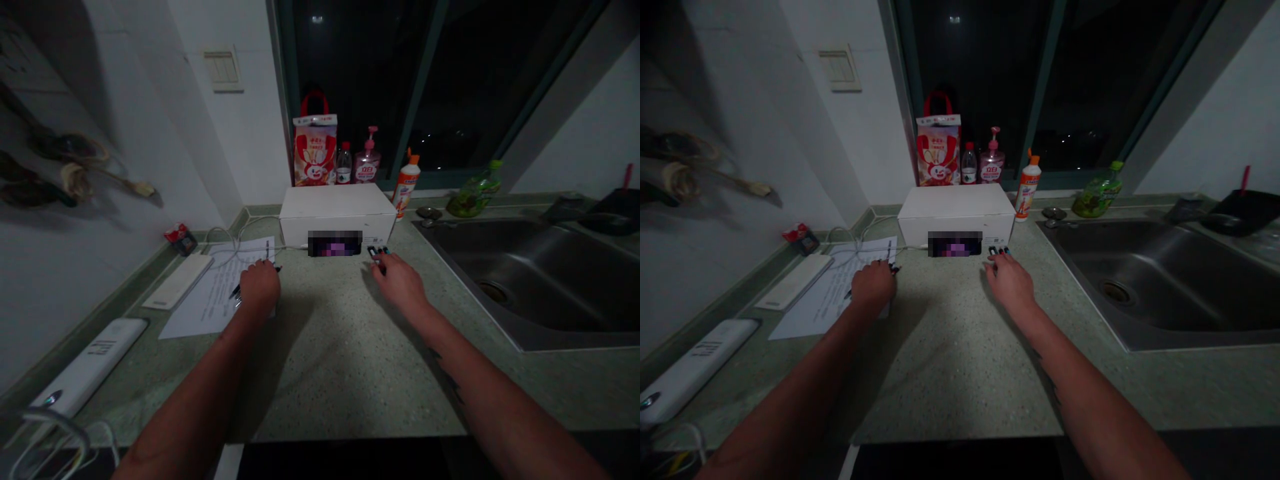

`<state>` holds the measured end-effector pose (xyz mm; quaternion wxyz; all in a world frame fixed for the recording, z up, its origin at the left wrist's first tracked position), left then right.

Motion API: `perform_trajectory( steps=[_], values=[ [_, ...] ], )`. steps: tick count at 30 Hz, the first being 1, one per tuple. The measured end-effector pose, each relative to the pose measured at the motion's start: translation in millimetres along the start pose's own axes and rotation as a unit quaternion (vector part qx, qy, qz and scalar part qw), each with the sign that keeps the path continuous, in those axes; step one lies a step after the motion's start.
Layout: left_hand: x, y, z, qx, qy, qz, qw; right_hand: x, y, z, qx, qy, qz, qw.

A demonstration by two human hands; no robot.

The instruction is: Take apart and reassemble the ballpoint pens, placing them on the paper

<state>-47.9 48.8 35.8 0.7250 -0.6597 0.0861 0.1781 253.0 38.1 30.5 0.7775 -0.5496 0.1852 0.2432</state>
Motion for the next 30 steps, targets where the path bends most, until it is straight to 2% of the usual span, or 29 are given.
perform_trajectory(
  steps=[8,14,17,19,21,24,25,28,30],
  values=[
    [3,1.1,-2,-0.016,0.022,-0.001,1.0,-7,5,-5,-0.025,-0.015,0.026,0.999],
    [5,1.7,-1,-0.01,0.035,-0.01,0.999,-14,12,-9,-0.043,-0.064,0.062,0.995],
    [14,-2.9,-3,-0.002,0.053,-0.035,0.998,-19,17,-13,-0.059,-0.094,0.087,0.99],
    [25,-7.4,-9,0.026,0.091,-0.086,0.992,-23,19,-15,-0.076,-0.117,0.113,0.984],
    [39,-10.5,-19,0.052,0.143,-0.19,0.97,-27,21,-18,-0.097,-0.139,0.151,0.974],
    [59,-9.8,-34,0.067,0.238,-0.349,0.904,-31,25,-21,-0.137,-0.158,0.217,0.953],
    [64,-8.1,-37,0.069,0.251,-0.39,0.883,-32,27,-21,-0.152,-0.158,0.239,0.946],
    [70,-1.3,-40,0.051,0.238,-0.496,0.833,-28,32,-18,-0.176,-0.121,0.312,0.926],
    [70,1.6,-37,0.036,0.215,-0.535,0.816,-21,33,-14,-0.164,-0.063,0.371,0.912]
  ],
)
Point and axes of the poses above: each hand's wrist, its own z-axis towards the middle knuckle, its own y-axis out of the palm, x = y × z, the point moved 2 cm from there along z, towards the middle knuckle, and after that the axes turned 14 degrees about z, right-handed, at the moved point
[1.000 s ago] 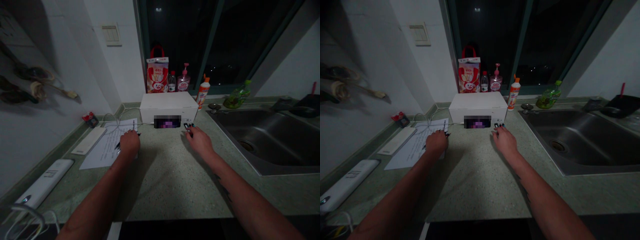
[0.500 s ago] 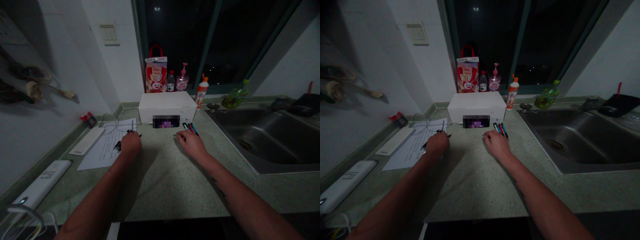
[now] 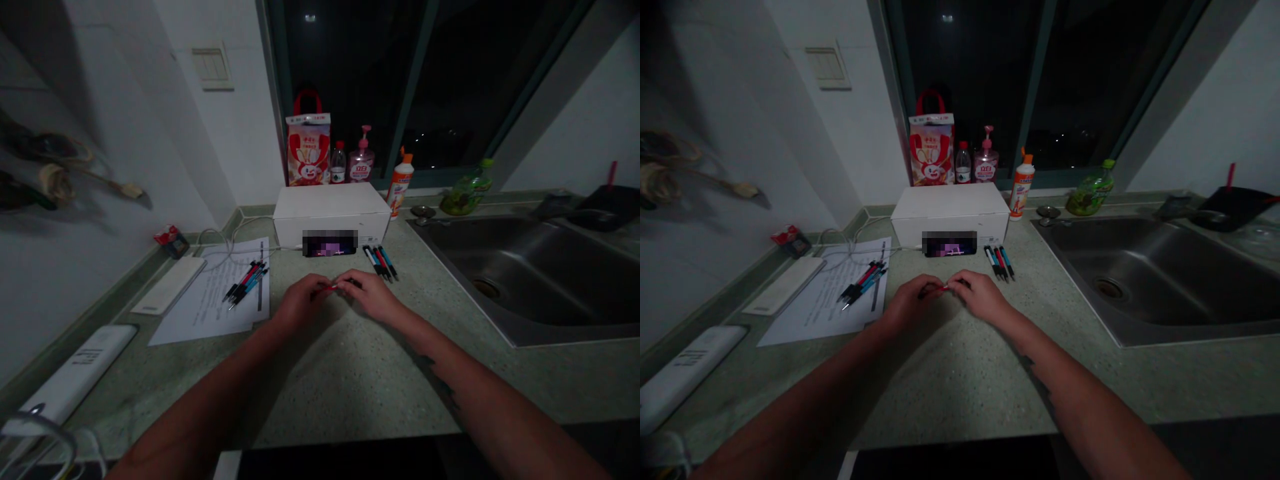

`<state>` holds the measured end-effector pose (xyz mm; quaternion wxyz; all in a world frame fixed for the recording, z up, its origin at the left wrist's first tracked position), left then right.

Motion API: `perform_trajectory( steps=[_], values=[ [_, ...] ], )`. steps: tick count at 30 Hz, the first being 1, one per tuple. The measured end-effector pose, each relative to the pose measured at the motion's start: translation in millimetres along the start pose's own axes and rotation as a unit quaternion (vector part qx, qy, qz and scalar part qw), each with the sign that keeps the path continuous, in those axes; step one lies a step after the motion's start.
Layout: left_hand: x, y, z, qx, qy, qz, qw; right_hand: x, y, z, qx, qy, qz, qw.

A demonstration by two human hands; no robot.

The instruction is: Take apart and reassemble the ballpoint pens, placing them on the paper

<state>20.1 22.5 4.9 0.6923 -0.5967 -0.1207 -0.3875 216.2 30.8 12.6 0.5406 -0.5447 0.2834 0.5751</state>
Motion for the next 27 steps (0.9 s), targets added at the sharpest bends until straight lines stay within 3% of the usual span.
perform_trajectory(
  steps=[4,6,13,20,27],
  values=[
    [-5,-7.5,6,0.041,-0.052,-0.014,0.998,9,-17,6,0.09,0.092,0.114,0.985],
    [-5,-11.3,9,0.055,-0.073,-0.02,0.996,11,-22,7,0.103,0.128,0.15,0.975],
    [-4,-19.6,11,0.044,-0.146,-0.073,0.986,9,-20,9,0.097,0.114,0.176,0.973],
    [-9,-19.7,12,0.044,-0.147,-0.076,0.985,8,-18,8,0.087,0.062,0.119,0.987],
    [-5,-12.1,10,0.055,-0.14,-0.084,0.985,11,-10,3,0.021,0.135,0.044,0.99]
  ],
)
Point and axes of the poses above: each hand's wrist, its own z-axis towards the middle knuckle, its own y-axis out of the palm, x = y × z, the point moved 2 cm from there along z, towards the middle knuckle, and after that the axes turned 14 degrees about z, right-handed, at the moved point
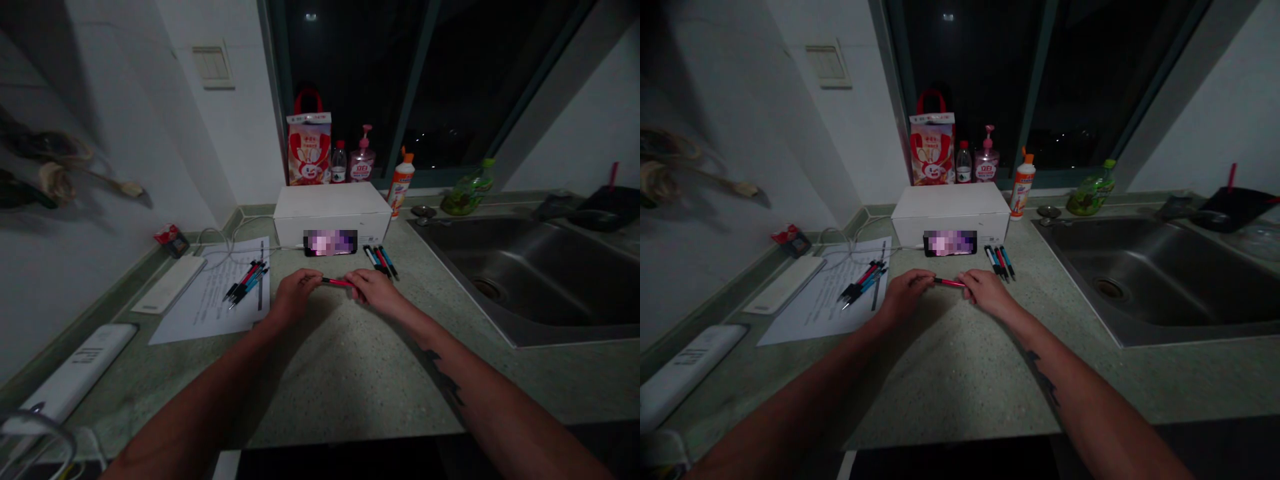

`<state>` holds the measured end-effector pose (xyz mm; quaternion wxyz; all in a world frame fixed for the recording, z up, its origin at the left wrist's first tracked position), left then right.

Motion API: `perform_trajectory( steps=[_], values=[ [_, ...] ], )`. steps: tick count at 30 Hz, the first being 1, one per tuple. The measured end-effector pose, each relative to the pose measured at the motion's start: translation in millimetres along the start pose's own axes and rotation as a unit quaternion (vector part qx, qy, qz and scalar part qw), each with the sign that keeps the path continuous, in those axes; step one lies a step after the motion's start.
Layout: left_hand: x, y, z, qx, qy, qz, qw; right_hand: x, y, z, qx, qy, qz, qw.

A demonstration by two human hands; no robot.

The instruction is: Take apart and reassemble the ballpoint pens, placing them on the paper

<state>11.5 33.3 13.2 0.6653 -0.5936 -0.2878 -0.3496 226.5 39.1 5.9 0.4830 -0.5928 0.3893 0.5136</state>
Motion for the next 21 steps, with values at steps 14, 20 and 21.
perform_trajectory(
  steps=[14,20,21],
  values=[
    [-0.3,6.0,-2.8,0.0,0.034,0.006,0.999,-2.2,4.0,-3.3,-0.021,-0.081,-0.028,0.996],
    [0.2,7.3,-3.3,-0.006,0.032,0.01,0.999,-3.2,6.7,-4.2,-0.062,-0.079,-0.064,0.993],
    [0.3,7.5,-3.5,-0.008,0.034,0.01,0.999,-2.4,7.2,-4.3,-0.062,-0.078,-0.066,0.993]
  ],
)
Point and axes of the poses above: each hand's wrist, its own z-axis towards the middle knuckle, its own y-axis out of the palm, x = y × z, the point moved 2 cm from there along z, towards the middle knuckle, and after that the axes turned 14 degrees about z, right-handed, at the moved point
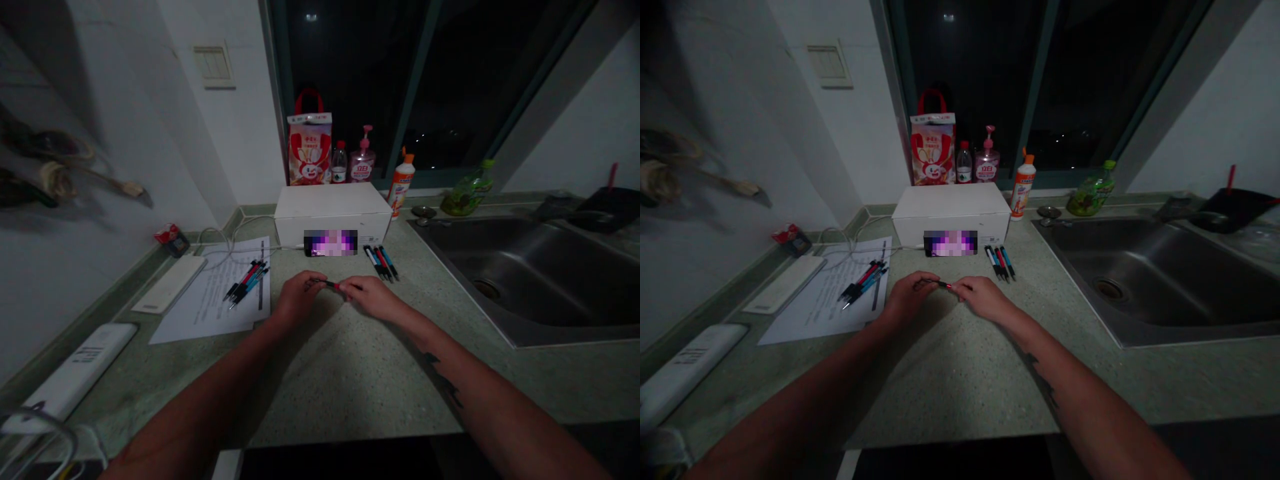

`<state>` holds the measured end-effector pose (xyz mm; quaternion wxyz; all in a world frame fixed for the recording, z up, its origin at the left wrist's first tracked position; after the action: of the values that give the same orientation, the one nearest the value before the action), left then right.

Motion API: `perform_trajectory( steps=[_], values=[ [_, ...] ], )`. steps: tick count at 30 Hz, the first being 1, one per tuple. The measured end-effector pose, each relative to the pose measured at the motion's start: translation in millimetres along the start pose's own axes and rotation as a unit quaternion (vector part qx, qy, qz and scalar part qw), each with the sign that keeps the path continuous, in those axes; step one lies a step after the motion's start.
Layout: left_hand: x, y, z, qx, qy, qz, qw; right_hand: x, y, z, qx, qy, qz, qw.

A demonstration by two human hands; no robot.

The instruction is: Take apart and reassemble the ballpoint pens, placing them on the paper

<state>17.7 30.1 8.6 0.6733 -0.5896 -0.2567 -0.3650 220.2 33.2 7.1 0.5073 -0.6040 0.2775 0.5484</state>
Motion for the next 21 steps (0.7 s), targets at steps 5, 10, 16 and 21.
perform_trajectory(
  steps=[5,10,16,21],
  values=[
    [0.0,0.4,-0.9,0.006,0.007,0.009,1.0,2.0,2.2,-0.1,0.026,-0.023,0.017,0.999],
    [0.7,-0.7,-1.8,0.008,0.027,0.021,0.999,1.5,4.6,-0.3,0.01,-0.012,-0.007,1.0],
    [-2.7,1.4,-1.2,0.009,0.03,0.019,0.999,0.7,4.4,-0.8,0.009,-0.012,-0.022,1.0],
    [-2.4,1.3,-0.4,0.011,0.02,0.018,1.0,0.3,2.7,-1.3,0.035,-0.023,-0.017,0.999]
  ],
)
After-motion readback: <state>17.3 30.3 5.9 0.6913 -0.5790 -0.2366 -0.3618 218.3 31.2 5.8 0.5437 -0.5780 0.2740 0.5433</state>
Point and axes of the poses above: each hand's wrist, its own z-axis towards the middle knuckle, its own y-axis out of the palm, x = y × z, the point moved 2 cm from there along z, towards the middle knuckle, and after that the axes turned 14 degrees about z, right-handed, at the moved point
